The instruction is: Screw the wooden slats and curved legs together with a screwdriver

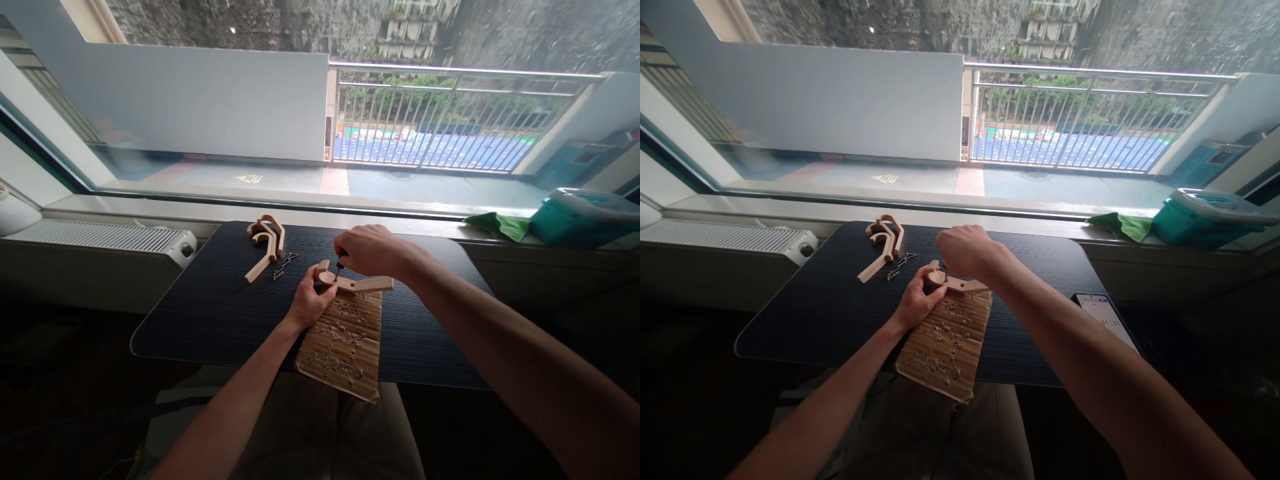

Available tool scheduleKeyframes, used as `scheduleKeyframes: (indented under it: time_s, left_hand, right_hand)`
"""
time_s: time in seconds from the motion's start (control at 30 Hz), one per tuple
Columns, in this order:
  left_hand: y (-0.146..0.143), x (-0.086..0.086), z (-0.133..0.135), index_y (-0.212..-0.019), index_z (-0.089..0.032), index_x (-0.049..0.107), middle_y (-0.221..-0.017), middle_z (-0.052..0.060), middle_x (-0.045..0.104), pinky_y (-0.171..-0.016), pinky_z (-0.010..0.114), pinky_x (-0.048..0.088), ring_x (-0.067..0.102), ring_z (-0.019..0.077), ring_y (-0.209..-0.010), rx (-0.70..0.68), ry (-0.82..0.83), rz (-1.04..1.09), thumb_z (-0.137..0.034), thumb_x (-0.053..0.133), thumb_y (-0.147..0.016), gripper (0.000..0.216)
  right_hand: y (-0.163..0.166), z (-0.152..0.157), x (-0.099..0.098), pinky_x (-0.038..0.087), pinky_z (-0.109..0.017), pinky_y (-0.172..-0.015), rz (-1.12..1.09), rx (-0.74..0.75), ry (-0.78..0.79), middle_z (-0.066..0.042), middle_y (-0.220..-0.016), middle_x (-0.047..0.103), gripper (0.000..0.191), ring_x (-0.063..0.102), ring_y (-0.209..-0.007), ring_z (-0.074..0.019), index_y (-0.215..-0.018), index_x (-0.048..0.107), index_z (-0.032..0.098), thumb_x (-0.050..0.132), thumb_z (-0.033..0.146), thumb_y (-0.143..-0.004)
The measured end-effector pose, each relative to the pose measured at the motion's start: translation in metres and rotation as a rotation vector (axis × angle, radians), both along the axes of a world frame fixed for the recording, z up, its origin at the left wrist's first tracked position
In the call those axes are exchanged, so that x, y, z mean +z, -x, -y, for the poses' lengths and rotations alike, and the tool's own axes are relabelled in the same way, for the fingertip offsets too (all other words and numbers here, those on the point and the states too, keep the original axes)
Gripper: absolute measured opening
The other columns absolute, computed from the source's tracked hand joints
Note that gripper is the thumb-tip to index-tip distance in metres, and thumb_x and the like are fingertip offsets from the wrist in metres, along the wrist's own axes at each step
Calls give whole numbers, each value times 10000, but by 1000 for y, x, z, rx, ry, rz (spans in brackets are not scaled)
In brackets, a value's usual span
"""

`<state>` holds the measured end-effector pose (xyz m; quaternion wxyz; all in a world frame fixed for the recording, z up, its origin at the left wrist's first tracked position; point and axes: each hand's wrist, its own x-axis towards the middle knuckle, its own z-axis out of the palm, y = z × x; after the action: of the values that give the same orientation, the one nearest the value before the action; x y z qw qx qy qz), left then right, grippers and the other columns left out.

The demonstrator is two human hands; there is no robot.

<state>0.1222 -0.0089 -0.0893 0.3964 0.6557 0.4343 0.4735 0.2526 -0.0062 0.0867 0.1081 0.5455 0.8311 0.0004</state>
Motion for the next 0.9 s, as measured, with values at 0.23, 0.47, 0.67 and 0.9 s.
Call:
scheduleKeyframes:
  time_s: [0.23, 0.47, 0.67, 0.9]
  left_hand:
    - [-1, 3, 1, -1064, -150, 516, -922, 45, 640, -843, 312, 477, 610, 178, -882, 6, 2, -3, -225, 637, -690, 400]
    - [-1, 3, 1, -1059, -147, 517, -928, 54, 642, -838, 319, 483, 612, 180, -876, -5, 0, 5, -226, 628, -698, 386]
    - [-1, 2, 1, -1052, -145, 512, -918, 46, 636, -820, 301, 486, 609, 170, -863, -14, -3, 1, -227, 620, -708, 369]
    - [-1, 3, 1, -1064, -138, 509, -924, 49, 632, -833, 307, 477, 601, 169, -866, 0, -7, -13, -216, 625, -706, 384]
  right_hand:
    - [4, -7, -7, 321, -283, -536, -23, -60, -58, -123, -857, 685, 340, 579, -705, -189, -909, 690, 158, 444, 373, -820]
    - [1, -1, 2, 305, -273, -551, -16, 8, 4, -55, -888, 685, 281, 567, -729, -172, -978, 659, 228, 525, 321, -749]
    - [1, -5, 1, 290, -273, -538, 5, 8, 16, -69, -874, 683, 248, 565, -733, -171, -930, 682, 200, 509, 279, -769]
    - [6, -9, -9, 293, -279, -527, -6, -73, -78, -124, -855, 681, 381, 564, -683, -172, -877, 679, 146, 394, 396, -855]
